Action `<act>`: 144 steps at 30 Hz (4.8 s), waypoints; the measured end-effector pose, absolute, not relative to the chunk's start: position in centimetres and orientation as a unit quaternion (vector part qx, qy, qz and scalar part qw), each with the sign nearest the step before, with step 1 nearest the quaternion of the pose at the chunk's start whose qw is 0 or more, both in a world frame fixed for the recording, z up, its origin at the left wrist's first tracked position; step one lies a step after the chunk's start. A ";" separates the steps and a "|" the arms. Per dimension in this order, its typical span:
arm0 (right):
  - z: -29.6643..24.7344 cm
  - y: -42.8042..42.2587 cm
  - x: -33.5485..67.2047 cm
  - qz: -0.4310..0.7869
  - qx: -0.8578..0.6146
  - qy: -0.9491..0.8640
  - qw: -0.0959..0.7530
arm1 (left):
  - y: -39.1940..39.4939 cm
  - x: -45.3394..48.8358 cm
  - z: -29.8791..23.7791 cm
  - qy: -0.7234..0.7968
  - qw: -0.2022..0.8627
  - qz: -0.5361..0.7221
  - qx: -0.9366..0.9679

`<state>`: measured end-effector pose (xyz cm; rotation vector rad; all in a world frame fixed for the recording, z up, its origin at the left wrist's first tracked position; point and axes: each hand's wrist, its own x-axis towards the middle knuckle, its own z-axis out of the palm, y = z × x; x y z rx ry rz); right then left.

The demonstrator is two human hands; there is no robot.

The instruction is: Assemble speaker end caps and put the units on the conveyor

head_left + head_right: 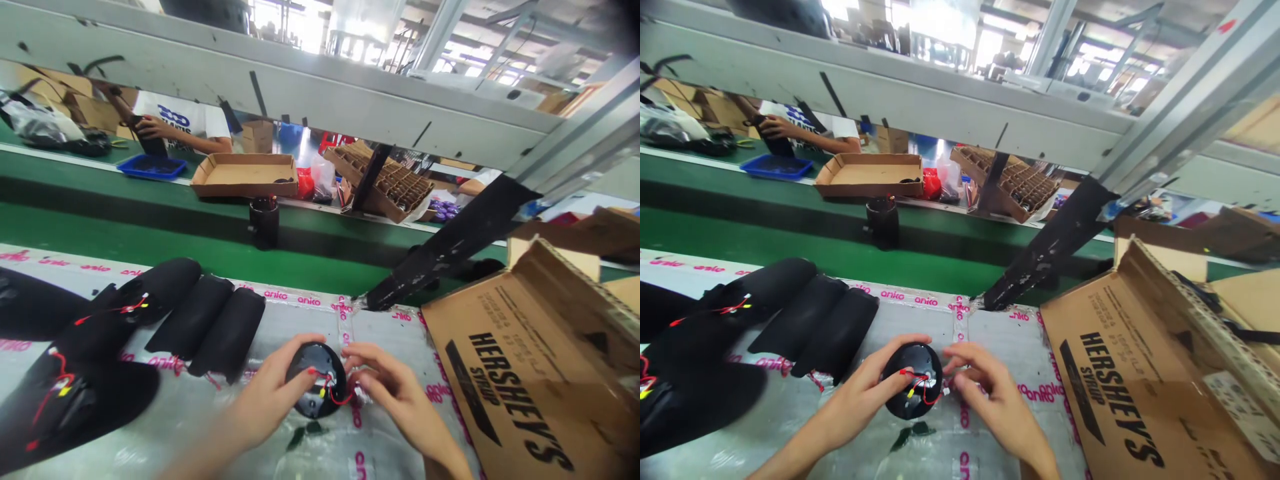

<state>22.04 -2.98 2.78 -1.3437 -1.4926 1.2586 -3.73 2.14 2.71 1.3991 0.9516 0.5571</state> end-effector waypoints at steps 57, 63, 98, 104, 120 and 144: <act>9.0 0.2 17.3 0.372 -0.585 -0.713 0.103 | 8.6 -0.8 11.8 0.267 0.206 -0.013 0.941; 8.3 -1.3 17.1 0.354 -0.606 -0.701 0.127 | 8.2 -1.7 12.0 0.222 0.167 -0.008 0.961; 0.0 -3.7 16.5 0.269 -0.473 -0.744 0.388 | 5.6 -7.2 10.5 0.386 0.204 -0.043 0.899; -0.7 -3.4 15.1 0.236 -0.497 -0.748 0.372 | 6.5 -6.9 9.6 0.378 0.167 -0.083 0.907; -4.9 -2.3 17.3 0.496 -0.482 -0.509 0.512 | 4.0 -2.4 -1.4 0.330 0.537 0.340 0.698; -0.9 -5.8 17.2 -0.029 -0.502 -0.719 0.479 | 0.8 -1.5 -3.4 0.310 0.538 0.467 0.630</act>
